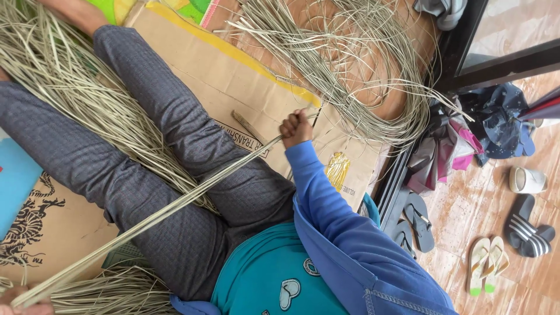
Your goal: The person is manually stripping individual straw fibers from a bundle using a small wooden tool while sitting on the floor.
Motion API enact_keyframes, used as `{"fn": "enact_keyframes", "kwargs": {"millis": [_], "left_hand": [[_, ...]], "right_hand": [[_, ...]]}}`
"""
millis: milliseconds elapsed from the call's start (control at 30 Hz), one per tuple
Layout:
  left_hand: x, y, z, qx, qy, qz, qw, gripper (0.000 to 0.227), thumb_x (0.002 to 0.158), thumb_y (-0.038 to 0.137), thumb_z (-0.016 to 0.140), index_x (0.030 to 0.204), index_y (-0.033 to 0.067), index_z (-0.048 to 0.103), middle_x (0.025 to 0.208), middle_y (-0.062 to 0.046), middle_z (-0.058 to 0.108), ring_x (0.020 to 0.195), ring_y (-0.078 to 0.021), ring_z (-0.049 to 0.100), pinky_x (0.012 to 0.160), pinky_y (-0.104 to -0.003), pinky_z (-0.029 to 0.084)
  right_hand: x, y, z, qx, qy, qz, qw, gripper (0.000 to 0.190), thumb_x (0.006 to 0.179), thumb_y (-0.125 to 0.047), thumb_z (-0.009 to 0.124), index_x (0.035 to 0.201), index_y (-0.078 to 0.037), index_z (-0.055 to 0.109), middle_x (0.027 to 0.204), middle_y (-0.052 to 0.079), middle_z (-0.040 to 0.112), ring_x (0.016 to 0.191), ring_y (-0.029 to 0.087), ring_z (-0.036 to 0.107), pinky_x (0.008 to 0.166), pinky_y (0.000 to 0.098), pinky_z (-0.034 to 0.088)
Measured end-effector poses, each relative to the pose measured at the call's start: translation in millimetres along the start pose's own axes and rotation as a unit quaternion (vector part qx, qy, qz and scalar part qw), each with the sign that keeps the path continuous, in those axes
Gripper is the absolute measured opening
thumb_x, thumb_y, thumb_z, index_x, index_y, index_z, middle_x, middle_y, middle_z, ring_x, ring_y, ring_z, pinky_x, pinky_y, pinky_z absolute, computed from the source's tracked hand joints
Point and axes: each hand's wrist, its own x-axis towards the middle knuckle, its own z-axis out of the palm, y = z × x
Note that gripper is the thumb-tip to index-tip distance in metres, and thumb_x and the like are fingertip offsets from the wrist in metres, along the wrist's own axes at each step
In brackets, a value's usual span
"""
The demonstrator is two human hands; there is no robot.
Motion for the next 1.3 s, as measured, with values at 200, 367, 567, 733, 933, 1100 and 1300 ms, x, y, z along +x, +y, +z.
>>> {"fn": "enact_keyframes", "kwargs": {"millis": [200,367,567,733,933,1100,1300], "left_hand": [[54,24,119,0.033,0.079,-0.059,0.995,0.022,0.119,0.007,0.042,0.124,-0.0085,0.057,0.108,-0.017,0.062,0.105,-0.0267,0.063,0.108,-0.052,0.054],[81,47,184,0.055,0.141,-0.162,0.975,0.020,0.105,-0.001,0.054,0.117,-0.0159,0.061,0.105,-0.024,0.066,0.090,-0.0288,0.064,0.086,-0.039,0.058],[92,37,192,0.057,0.208,-0.189,0.958,0.025,0.096,0.005,0.070,0.115,-0.0102,0.071,0.095,-0.018,0.072,0.076,-0.0247,0.070,0.072,-0.030,0.059],[83,33,177,0.061,0.238,-0.210,0.946,0.029,0.091,0.005,0.075,0.116,-0.0101,0.072,0.092,-0.021,0.075,0.073,-0.0254,0.071,0.072,-0.032,0.062],[105,25,175,-0.108,0.377,-0.004,0.920,0.010,0.097,0.008,0.072,0.106,0.0031,0.071,0.086,-0.005,0.069,0.073,-0.0132,0.068,0.068,-0.023,0.062],[224,47,213,-0.285,0.432,0.252,0.817,0.017,0.096,0.005,0.075,0.112,-0.0002,0.071,0.096,-0.009,0.070,0.078,-0.0116,0.062,0.081,-0.029,0.061],[360,16,266,-0.270,0.450,0.259,0.810,0.012,0.089,0.004,0.076,0.101,0.0015,0.077,0.105,-0.021,0.076,0.085,-0.0282,0.077,0.086,-0.043,0.070]], "right_hand": [[52,-75,-56,0.037,-0.018,-0.054,0.998,0.033,0.101,-0.025,0.057,0.069,-0.020,0.050,0.055,-0.006,0.034,0.045,0.008,0.026,0.042,0.0261,0.022],[64,-115,-71,-0.007,-0.045,-0.059,0.997,0.026,0.104,-0.017,0.054,0.079,-0.015,0.059,0.056,-0.007,0.034,0.045,0.006,0.023,0.040,0.0229,0.017],[1,-124,-7,-0.297,-0.054,-0.092,0.949,0.025,0.111,-0.022,0.051,0.091,-0.008,0.059,0.065,0.008,0.058,0.064,0.029,0.067,0.072,0.0476,0.066],[-26,-121,67,-0.683,-0.045,0.012,0.729,0.032,0.103,-0.032,0.059,0.092,-0.002,0.064,0.066,0.007,0.055,0.046,0.010,0.038,0.039,0.0253,0.028],[-17,-28,264,-0.348,-0.396,-0.234,0.817,0.009,0.103,-0.009,0.067,0.109,-0.006,0.062,0.091,0.006,0.060,0.076,0.017,0.065,0.068,0.0320,0.063],[-105,44,358,-0.095,-0.435,-0.183,0.876,0.099,0.096,0.013,0.078,0.171,-0.023,0.024,0.175,0.029,0.035,0.137,0.056,0.069,0.110,0.0613,0.066],[-98,96,249,-0.408,-0.417,-0.205,0.786,0.044,0.094,0.007,0.061,0.136,-0.001,0.052,0.121,0.013,0.059,0.087,0.023,0.070,0.083,0.0335,0.060]]}}
